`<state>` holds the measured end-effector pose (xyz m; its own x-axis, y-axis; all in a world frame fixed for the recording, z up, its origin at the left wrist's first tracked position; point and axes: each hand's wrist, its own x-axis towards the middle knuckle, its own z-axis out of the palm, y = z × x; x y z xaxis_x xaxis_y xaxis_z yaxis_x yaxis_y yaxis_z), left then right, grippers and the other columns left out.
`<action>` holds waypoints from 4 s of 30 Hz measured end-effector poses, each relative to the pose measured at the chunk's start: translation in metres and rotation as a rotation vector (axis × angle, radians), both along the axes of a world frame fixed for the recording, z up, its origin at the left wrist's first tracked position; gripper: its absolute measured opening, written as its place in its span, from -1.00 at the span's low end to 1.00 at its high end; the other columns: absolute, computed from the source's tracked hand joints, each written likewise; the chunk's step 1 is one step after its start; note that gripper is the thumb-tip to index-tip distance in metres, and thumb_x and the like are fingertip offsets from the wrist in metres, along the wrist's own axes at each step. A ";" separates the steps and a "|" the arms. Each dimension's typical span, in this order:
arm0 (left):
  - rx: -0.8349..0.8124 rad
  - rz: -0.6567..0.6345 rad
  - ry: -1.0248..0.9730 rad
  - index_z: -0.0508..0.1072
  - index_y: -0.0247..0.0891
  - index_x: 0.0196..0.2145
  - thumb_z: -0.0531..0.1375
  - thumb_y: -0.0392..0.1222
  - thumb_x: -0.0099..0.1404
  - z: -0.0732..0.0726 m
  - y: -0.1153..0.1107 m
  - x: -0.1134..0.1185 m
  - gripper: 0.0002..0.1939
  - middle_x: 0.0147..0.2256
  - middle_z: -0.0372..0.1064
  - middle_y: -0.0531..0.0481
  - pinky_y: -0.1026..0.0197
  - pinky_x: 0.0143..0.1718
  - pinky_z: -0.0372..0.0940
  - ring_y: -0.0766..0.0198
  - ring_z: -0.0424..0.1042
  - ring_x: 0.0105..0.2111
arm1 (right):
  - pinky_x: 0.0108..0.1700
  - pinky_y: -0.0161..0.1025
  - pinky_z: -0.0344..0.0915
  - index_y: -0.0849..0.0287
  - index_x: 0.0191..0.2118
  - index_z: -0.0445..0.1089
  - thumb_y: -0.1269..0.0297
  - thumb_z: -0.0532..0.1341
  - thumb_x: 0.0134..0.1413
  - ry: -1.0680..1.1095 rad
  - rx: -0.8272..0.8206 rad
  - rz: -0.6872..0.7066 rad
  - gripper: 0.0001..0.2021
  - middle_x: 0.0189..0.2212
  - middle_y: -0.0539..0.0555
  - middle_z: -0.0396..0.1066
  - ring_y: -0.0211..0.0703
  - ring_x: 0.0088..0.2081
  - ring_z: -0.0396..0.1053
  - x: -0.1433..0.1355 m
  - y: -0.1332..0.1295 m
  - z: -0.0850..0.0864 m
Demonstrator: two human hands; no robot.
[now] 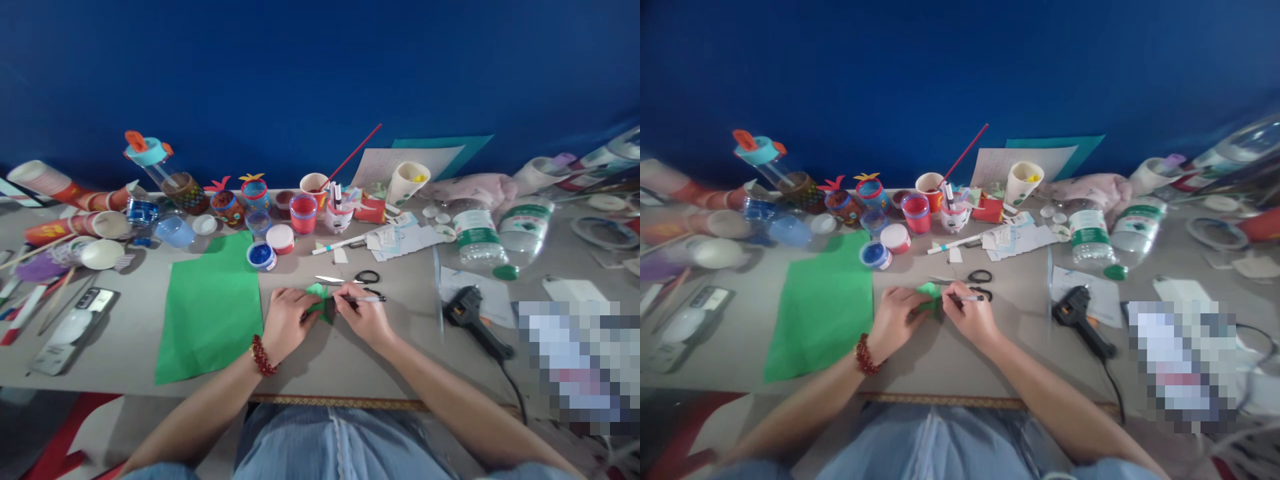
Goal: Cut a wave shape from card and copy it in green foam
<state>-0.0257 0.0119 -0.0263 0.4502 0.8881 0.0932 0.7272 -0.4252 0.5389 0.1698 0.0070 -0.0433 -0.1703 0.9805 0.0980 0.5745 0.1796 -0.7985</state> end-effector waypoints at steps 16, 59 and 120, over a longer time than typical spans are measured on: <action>-0.007 0.006 0.010 0.49 -0.12 -0.21 0.18 -0.12 0.25 0.001 0.000 0.000 -0.84 -0.34 0.48 -0.01 0.09 -0.15 0.09 0.17 0.38 -0.29 | -0.43 -0.37 0.16 0.12 -0.38 0.31 0.30 0.09 0.13 0.000 0.000 0.002 -0.89 -0.56 -0.04 0.37 -0.24 -0.51 0.30 0.000 0.000 0.000; -0.013 0.008 0.004 0.49 -0.12 -0.22 0.18 -0.13 0.25 0.002 0.001 0.001 -0.84 -0.35 0.48 -0.01 0.10 -0.16 0.10 0.17 0.38 -0.29 | -0.44 -0.37 0.18 0.11 -0.36 0.30 0.30 0.09 0.14 -0.010 0.002 0.001 -0.90 -0.55 -0.04 0.38 -0.23 -0.50 0.32 0.000 0.000 -0.002; -0.012 0.006 -0.029 0.50 -0.13 -0.22 0.20 -0.14 0.23 -0.001 0.001 0.000 -0.84 -0.36 0.48 0.01 0.10 -0.16 0.07 0.19 0.38 -0.31 | -0.53 -0.41 0.06 0.17 -0.43 0.30 0.34 0.11 0.08 0.068 0.023 -0.042 -0.90 -0.63 -0.09 0.23 -0.34 -0.62 0.15 0.001 -0.003 -0.001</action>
